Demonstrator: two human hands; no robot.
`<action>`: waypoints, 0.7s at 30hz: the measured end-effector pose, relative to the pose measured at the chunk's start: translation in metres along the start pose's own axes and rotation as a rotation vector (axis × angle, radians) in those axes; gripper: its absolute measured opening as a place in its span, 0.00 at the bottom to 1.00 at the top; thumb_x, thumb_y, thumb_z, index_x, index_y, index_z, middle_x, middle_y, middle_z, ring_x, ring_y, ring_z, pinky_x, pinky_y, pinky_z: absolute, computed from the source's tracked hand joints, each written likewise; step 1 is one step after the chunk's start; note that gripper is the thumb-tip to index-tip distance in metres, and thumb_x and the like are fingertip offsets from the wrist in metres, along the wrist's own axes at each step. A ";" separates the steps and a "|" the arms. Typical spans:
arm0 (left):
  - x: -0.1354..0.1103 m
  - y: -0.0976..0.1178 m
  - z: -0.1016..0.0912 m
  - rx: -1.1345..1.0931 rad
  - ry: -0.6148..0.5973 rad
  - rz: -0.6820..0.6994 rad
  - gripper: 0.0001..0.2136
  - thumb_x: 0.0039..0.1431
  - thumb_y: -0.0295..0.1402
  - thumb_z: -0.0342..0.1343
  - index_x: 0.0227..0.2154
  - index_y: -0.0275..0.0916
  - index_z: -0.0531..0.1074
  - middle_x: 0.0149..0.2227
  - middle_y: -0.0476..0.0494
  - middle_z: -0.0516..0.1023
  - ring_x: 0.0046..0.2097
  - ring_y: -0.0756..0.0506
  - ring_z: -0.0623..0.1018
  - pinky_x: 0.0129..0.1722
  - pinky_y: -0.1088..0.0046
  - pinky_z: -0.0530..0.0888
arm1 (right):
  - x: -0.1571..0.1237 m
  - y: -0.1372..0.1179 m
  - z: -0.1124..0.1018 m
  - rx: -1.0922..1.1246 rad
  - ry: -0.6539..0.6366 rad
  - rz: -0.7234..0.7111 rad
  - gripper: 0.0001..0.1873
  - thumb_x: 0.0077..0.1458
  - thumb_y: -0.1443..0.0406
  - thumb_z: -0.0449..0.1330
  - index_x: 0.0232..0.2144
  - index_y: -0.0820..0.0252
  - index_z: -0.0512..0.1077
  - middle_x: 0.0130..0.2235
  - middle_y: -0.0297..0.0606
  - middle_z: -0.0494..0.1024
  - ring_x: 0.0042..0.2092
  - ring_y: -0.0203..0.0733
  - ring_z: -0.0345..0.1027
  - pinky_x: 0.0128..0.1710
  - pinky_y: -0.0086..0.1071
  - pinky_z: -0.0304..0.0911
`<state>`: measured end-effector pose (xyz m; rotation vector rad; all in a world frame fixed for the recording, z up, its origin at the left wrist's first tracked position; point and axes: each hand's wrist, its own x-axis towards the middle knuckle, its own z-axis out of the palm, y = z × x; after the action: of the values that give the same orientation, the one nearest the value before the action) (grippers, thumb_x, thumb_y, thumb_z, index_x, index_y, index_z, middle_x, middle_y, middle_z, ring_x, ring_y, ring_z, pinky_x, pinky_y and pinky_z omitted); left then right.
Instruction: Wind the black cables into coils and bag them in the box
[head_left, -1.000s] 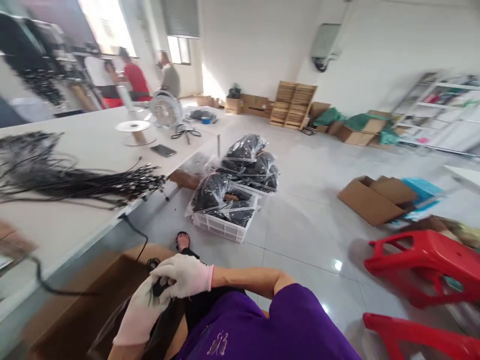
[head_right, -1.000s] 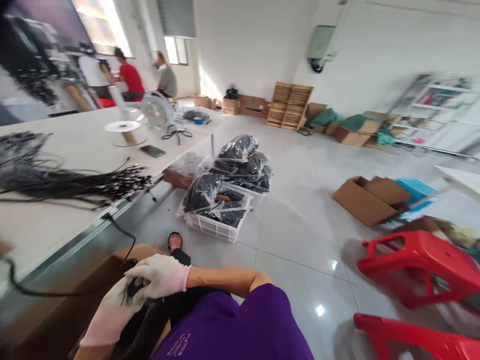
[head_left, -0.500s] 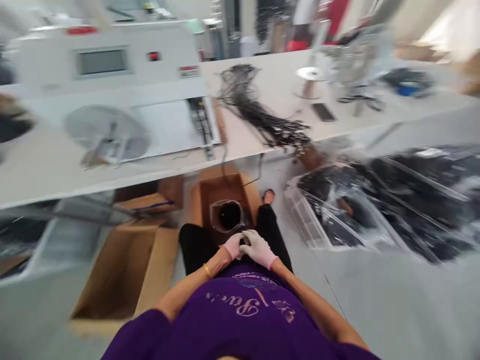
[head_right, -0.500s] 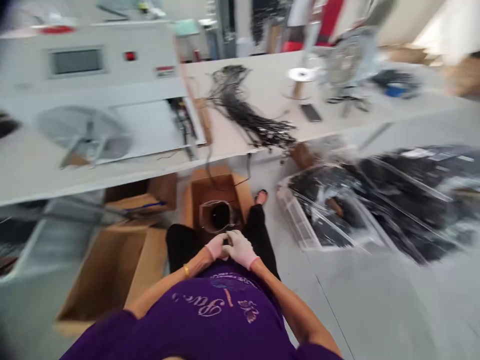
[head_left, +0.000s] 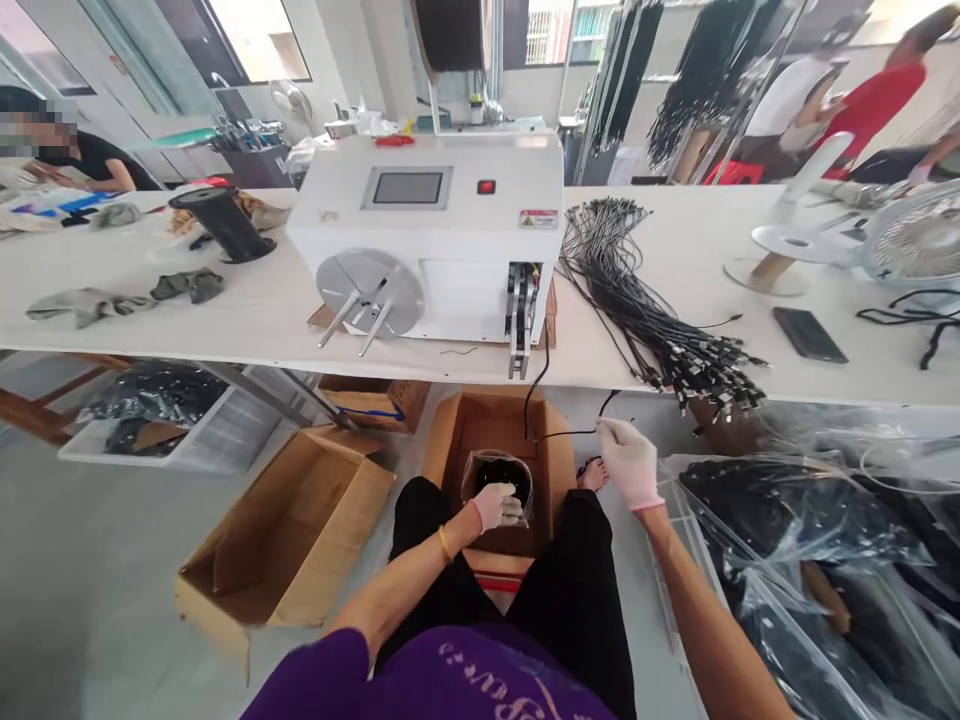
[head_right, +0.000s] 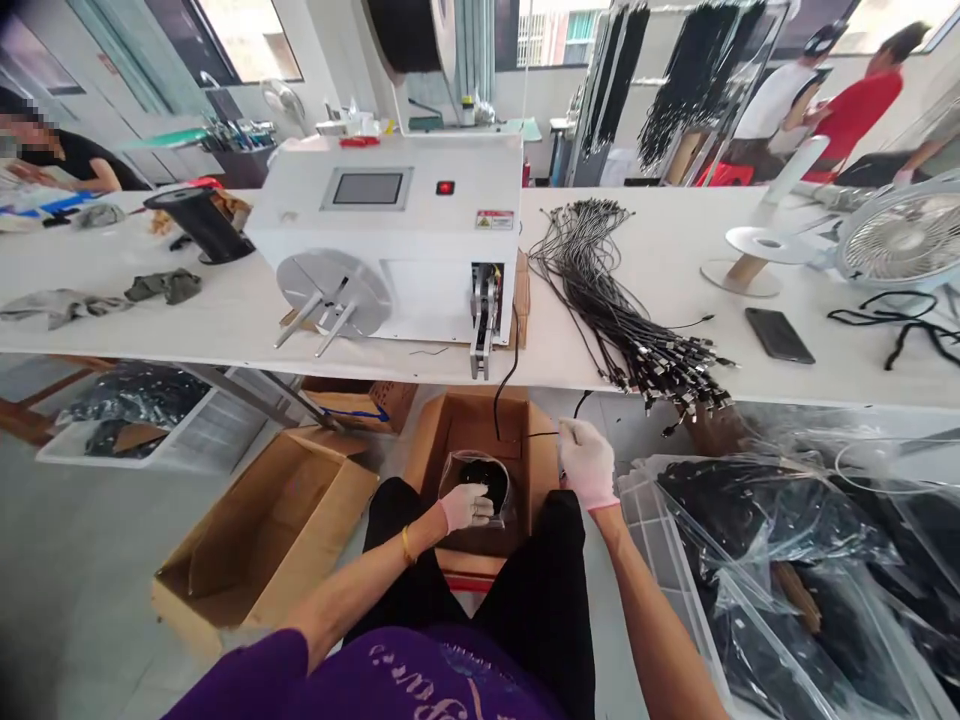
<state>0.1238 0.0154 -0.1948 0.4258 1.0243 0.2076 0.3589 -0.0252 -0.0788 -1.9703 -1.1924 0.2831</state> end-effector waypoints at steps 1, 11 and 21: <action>-0.004 -0.001 0.002 0.006 -0.019 -0.002 0.17 0.58 0.40 0.56 0.45 0.33 0.68 0.43 0.39 0.72 0.42 0.45 0.75 0.43 0.62 0.73 | 0.025 -0.003 -0.009 -0.091 0.071 -0.023 0.20 0.58 0.57 0.50 0.41 0.60 0.77 0.44 0.45 0.79 0.46 0.47 0.71 0.48 0.35 0.62; -0.023 0.023 0.029 0.046 -0.141 0.091 0.17 0.60 0.40 0.54 0.48 0.34 0.68 0.47 0.39 0.72 0.45 0.44 0.75 0.44 0.61 0.73 | 0.151 -0.038 -0.040 -0.565 -0.199 0.177 0.14 0.50 0.66 0.56 0.32 0.72 0.78 0.37 0.59 0.78 0.41 0.54 0.73 0.38 0.38 0.63; -0.036 0.053 0.093 -0.080 -0.478 0.234 0.09 0.57 0.37 0.53 0.30 0.35 0.68 0.22 0.49 0.69 0.23 0.52 0.69 0.25 0.75 0.67 | -0.047 -0.073 -0.004 -0.329 -0.464 -0.234 0.13 0.55 0.62 0.54 0.25 0.58 0.76 0.32 0.42 0.79 0.33 0.43 0.71 0.32 0.32 0.62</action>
<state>0.1870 0.0271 -0.1023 0.4930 0.4945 0.3365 0.2890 -0.0489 -0.0324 -2.0775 -1.8511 0.4630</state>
